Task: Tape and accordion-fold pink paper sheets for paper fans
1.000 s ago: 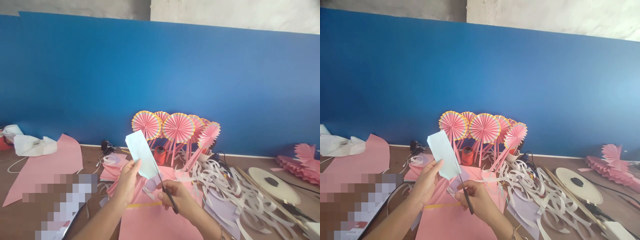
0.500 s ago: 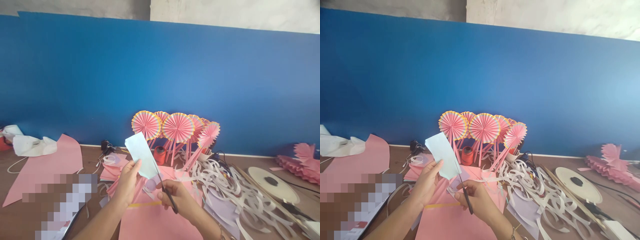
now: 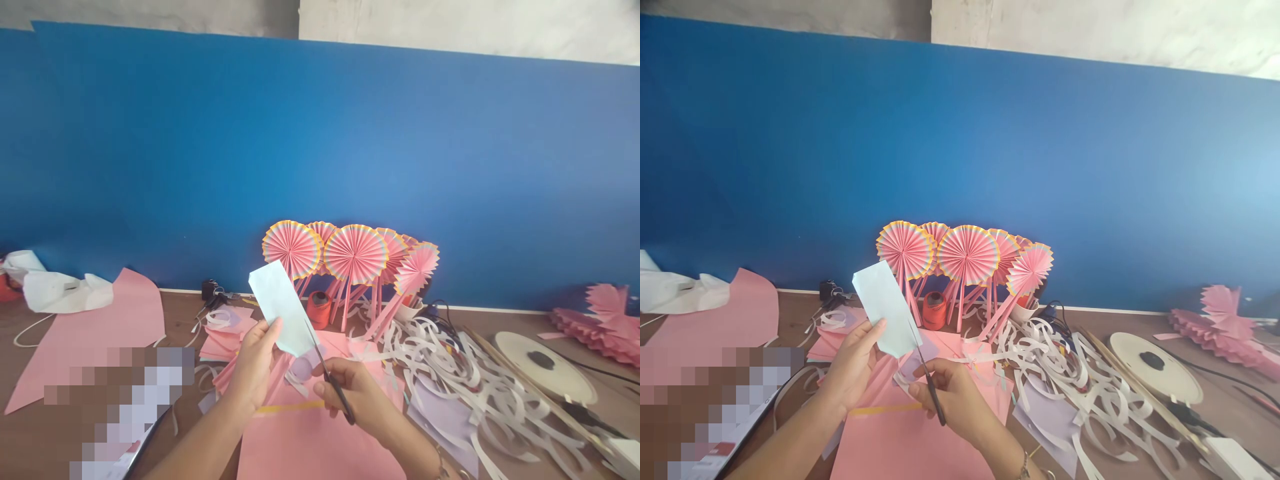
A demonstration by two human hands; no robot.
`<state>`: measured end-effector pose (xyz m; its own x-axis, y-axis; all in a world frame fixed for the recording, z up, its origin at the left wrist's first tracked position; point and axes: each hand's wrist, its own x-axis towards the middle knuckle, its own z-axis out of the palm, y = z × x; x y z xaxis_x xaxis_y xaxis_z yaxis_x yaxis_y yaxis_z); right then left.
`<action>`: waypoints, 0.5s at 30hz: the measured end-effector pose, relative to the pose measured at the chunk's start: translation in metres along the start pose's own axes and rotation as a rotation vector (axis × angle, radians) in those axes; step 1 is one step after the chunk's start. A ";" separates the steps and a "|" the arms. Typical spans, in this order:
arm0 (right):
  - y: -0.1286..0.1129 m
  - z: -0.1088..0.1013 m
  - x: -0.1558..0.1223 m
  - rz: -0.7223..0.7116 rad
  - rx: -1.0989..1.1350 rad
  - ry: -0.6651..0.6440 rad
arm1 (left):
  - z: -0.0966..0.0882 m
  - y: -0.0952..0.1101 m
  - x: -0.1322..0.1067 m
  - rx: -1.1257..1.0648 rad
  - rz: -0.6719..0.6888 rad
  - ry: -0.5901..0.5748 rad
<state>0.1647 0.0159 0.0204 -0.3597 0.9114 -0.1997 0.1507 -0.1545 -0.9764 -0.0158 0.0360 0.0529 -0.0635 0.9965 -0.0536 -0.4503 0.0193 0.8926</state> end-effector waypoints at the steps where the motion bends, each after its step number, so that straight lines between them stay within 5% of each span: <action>1: 0.000 0.000 0.000 -0.001 0.002 0.001 | 0.000 0.000 0.000 -0.001 0.003 -0.003; 15: -0.005 0.001 -0.001 -0.010 -0.007 0.013 | -0.002 -0.001 0.000 0.001 0.000 -0.019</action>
<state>0.1636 0.0153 0.0252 -0.3494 0.9177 -0.1890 0.1538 -0.1428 -0.9777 -0.0167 0.0362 0.0509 -0.0468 0.9979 -0.0455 -0.4494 0.0197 0.8931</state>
